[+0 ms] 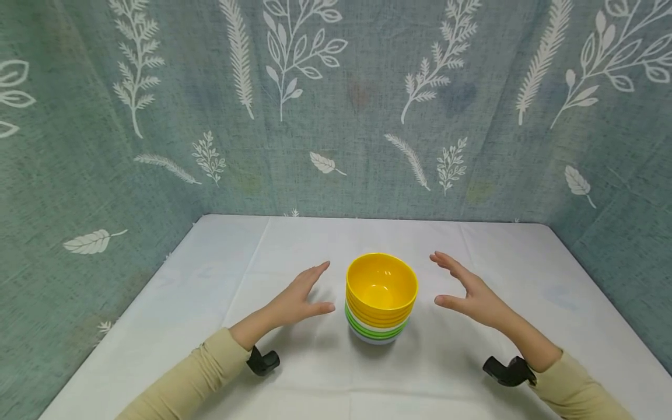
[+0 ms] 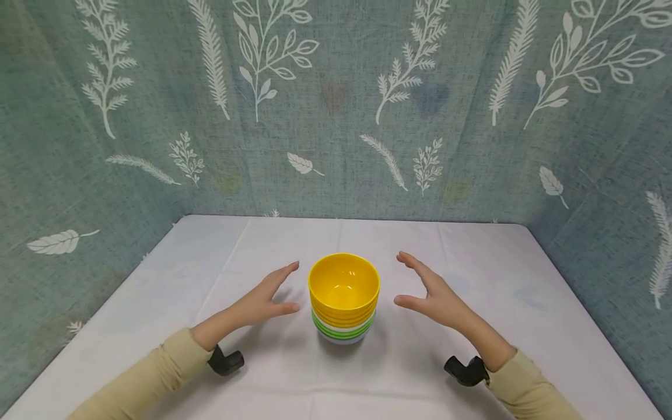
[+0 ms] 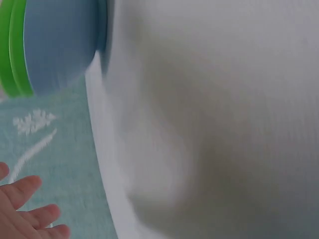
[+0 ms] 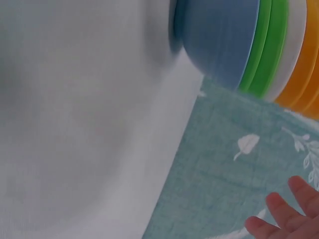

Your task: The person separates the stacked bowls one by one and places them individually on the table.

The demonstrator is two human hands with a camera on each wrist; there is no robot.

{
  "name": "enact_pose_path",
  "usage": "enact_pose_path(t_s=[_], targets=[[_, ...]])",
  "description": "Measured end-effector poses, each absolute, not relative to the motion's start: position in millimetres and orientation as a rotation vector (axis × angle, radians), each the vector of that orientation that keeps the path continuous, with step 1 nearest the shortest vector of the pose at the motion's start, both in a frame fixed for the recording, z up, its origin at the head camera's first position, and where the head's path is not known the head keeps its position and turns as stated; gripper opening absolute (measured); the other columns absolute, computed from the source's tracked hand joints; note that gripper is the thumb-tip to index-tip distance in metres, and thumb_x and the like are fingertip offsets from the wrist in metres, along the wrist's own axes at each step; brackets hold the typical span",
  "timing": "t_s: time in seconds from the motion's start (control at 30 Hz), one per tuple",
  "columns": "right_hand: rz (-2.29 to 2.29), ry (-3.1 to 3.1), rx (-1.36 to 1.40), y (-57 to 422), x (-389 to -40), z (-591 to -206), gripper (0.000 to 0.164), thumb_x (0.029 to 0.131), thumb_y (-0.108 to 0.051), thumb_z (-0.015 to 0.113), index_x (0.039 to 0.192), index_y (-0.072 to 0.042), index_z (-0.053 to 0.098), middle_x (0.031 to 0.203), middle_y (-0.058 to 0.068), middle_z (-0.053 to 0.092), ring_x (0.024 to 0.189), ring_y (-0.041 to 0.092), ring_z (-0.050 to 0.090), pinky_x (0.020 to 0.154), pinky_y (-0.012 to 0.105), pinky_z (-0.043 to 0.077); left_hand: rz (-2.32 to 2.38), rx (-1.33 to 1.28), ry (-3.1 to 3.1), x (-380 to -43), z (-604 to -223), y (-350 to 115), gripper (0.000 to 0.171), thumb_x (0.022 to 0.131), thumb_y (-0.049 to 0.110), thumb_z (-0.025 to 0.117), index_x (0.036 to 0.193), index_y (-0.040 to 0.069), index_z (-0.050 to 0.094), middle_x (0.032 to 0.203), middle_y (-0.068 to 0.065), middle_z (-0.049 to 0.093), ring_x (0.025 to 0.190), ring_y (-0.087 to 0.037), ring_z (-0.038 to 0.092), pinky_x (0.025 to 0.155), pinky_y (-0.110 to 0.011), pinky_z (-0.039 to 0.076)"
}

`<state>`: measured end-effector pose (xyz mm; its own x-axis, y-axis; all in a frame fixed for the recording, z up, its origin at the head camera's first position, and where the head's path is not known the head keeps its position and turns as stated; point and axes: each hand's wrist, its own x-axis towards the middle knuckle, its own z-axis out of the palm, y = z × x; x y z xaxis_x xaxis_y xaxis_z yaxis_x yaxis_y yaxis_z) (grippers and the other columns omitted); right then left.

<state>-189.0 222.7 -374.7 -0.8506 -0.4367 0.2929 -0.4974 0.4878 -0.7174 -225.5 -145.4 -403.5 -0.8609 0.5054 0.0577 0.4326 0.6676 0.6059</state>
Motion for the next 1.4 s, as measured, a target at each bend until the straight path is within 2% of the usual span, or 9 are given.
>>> enact_pose_path(t_s=[0.2, 0.37, 0.53, 0.8, 1.03, 1.13, 1.23, 1.4], targets=[[1.376, -2.615, 0.887, 207, -184, -377, 0.079, 0.082, -0.016, 0.067, 0.146, -0.014, 0.02, 0.144, 0.016, 0.033, 0.129, 0.035, 0.031, 0.103, 0.06, 0.024, 1.066, 0.808, 2.699, -213, -406, -131, 0.086, 0.079, 0.04, 0.068, 0.147, 0.021, 0.019, 0.149, 0.001, 0.027, 0.137, -0.024, 0.023, 0.107, -0.052, 0.024], [1.409, -2.602, 0.932, 195, -183, -376, 0.081, 0.082, -0.019, 0.068, 0.146, -0.016, 0.019, 0.145, 0.014, 0.032, 0.13, 0.033, 0.031, 0.104, 0.058, 0.025, 1.136, 0.85, 2.653, -207, -408, -120, 0.086, 0.078, 0.045, 0.068, 0.147, 0.021, 0.021, 0.147, 0.001, 0.031, 0.136, -0.024, 0.025, 0.106, -0.054, 0.025], [1.449, -2.597, 0.978, 185, -184, -372, 0.082, 0.082, -0.022, 0.068, 0.147, -0.016, 0.017, 0.146, 0.013, 0.03, 0.132, 0.033, 0.03, 0.104, 0.057, 0.025, 1.159, 0.845, 2.598, -204, -411, -113, 0.088, 0.078, 0.047, 0.067, 0.147, 0.022, 0.018, 0.148, -0.001, 0.028, 0.136, -0.025, 0.024, 0.106, -0.054, 0.026], [1.464, -2.602, 0.996, 177, -188, -370, 0.086, 0.081, -0.024, 0.069, 0.147, -0.016, 0.015, 0.148, 0.013, 0.026, 0.133, 0.034, 0.027, 0.104, 0.057, 0.026, 1.168, 0.805, 2.567, -200, -411, -106, 0.096, 0.076, 0.058, 0.064, 0.148, 0.018, 0.015, 0.15, -0.008, 0.024, 0.136, -0.03, 0.024, 0.104, -0.057, 0.027], [1.492, -2.606, 1.029, 173, -190, -369, 0.092, 0.081, -0.038, 0.068, 0.148, -0.013, 0.011, 0.149, 0.019, 0.022, 0.13, 0.039, 0.03, 0.098, 0.064, 0.028, 1.206, 0.858, 2.537, -202, -414, -103, 0.097, 0.074, 0.06, 0.064, 0.148, 0.021, 0.014, 0.15, -0.007, 0.024, 0.136, -0.029, 0.023, 0.104, -0.058, 0.026], [1.5, -2.613, 1.016, 171, -191, -369, 0.093, 0.079, -0.032, 0.07, 0.148, -0.014, 0.01, 0.149, 0.019, 0.021, 0.128, 0.04, 0.032, 0.096, 0.065, 0.03, 1.218, 0.869, 2.522, -203, -416, -102, 0.098, 0.073, 0.061, 0.064, 0.148, 0.023, 0.013, 0.15, -0.005, 0.023, 0.137, -0.028, 0.022, 0.105, -0.057, 0.026], [1.548, -2.63, 1.0, 168, -192, -368, 0.096, 0.078, -0.027, 0.072, 0.148, -0.017, 0.008, 0.15, 0.017, 0.018, 0.132, 0.038, 0.027, 0.099, 0.065, 0.027, 1.233, 0.877, 2.504, -204, -417, -101, 0.099, 0.072, 0.061, 0.065, 0.148, 0.024, 0.013, 0.151, -0.003, 0.021, 0.138, -0.026, 0.021, 0.106, -0.055, 0.024], [1.654, -2.645, 0.986, 165, -194, -367, 0.103, 0.074, -0.039, 0.074, 0.148, -0.019, 0.004, 0.152, 0.013, 0.014, 0.136, 0.037, 0.02, 0.101, 0.066, 0.02, 1.271, 0.905, 2.478, -206, -418, -99, 0.099, 0.072, 0.059, 0.067, 0.148, 0.023, 0.014, 0.151, -0.001, 0.022, 0.138, -0.021, 0.02, 0.108, -0.053, 0.024]])
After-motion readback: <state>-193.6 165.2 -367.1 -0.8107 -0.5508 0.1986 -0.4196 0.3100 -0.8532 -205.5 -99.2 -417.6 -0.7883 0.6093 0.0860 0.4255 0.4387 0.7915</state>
